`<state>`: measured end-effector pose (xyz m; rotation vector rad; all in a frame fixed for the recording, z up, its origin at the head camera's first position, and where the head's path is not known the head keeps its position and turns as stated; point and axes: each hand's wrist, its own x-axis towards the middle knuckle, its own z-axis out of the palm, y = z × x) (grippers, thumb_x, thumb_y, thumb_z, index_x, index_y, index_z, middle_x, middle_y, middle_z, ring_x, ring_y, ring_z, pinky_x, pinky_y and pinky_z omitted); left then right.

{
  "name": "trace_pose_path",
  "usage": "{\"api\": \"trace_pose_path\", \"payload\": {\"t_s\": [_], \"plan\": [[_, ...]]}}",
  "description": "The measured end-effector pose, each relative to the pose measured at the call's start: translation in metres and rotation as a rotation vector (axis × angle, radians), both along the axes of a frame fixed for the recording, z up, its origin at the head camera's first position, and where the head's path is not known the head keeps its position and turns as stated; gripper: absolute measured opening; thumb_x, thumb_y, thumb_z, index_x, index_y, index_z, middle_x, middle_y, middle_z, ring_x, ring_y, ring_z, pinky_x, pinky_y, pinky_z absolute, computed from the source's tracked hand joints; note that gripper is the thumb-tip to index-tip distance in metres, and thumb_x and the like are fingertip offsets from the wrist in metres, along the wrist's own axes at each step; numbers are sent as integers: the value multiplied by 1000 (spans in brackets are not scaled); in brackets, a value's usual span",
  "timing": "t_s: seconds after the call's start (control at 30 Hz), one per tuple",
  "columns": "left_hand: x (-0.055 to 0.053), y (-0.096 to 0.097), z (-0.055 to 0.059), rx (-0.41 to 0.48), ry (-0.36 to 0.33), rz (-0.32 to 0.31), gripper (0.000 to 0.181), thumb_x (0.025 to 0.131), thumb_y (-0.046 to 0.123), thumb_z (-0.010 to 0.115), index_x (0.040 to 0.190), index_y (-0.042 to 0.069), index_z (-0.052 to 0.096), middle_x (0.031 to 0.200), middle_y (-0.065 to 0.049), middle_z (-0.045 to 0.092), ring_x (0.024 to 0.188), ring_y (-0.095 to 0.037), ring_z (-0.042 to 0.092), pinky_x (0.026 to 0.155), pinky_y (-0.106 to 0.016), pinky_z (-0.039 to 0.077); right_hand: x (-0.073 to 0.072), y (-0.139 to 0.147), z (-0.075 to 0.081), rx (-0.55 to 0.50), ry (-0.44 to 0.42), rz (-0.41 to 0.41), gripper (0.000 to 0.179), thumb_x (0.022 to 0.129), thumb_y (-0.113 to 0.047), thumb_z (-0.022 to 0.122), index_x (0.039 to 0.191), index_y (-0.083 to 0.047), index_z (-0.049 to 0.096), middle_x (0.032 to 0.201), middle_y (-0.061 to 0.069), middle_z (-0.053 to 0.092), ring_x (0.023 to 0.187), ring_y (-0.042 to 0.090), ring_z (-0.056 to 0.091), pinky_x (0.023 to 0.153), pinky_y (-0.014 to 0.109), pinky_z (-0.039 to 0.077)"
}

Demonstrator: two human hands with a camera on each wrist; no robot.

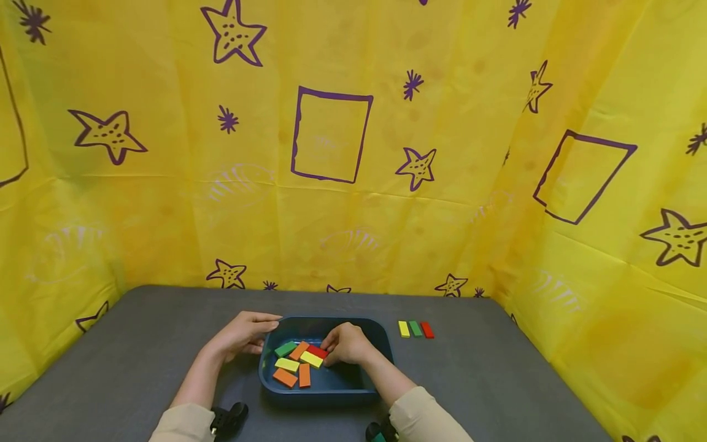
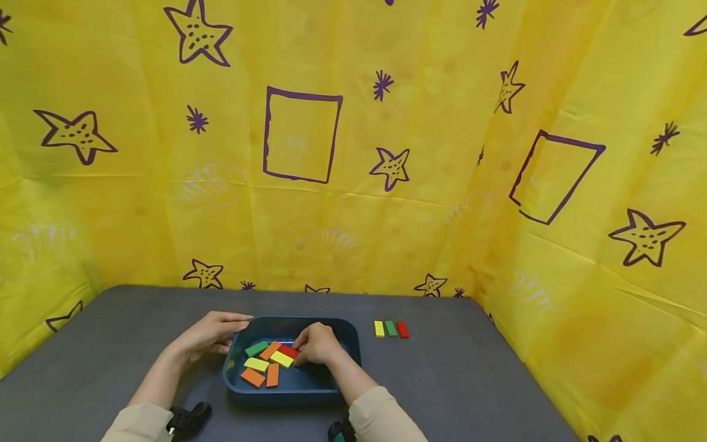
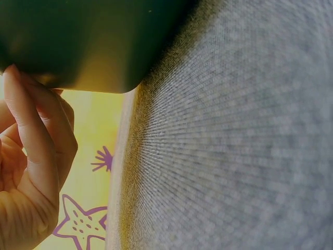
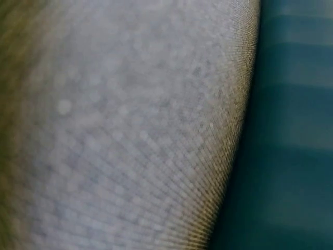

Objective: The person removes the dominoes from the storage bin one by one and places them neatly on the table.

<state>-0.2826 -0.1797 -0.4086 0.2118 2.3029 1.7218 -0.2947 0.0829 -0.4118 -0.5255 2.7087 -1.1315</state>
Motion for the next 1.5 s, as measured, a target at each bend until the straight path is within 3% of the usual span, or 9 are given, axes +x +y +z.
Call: {"api": "trace_pose_path", "payload": {"t_s": [0.2,0.43,0.7,1.3,1.5], "plan": [[0,0,0,-6,0,2,55,99,30,59,142,-3,50,93,-3,72,58,-8,58,58,-21,55,0,1,-1,15,31,14,19,65,0,87,80,-3,77,70,4,71,59,7,54,52,19,45],[0,1,0,-6,-2,7,55,99,30,59,142,-3,50,94,-4,72,57,-8,58,58,-21,55,0,2,0,-3,-28,-6,14,69,1,83,82,-1,77,68,4,69,51,8,54,51,23,50],[0,0,-1,-8,-3,7,55,99,30,60,141,-3,50,94,-4,73,58,-9,60,59,-22,56,0,4,1,-40,-45,-2,10,73,-2,81,83,-1,77,80,7,72,56,15,63,56,30,57],[0,0,-1,-12,-3,5,56,99,30,59,142,-3,49,96,-5,73,59,-8,60,59,-22,56,-4,16,9,-93,-10,-4,11,78,-9,79,87,-2,77,80,9,74,59,16,66,61,31,59],[-1,0,0,-2,-6,-1,56,99,31,59,143,-3,49,94,-4,72,58,-8,59,58,-21,55,-6,22,14,-124,-1,-16,15,76,-10,79,89,-2,77,79,10,75,63,24,71,62,32,60]]}}
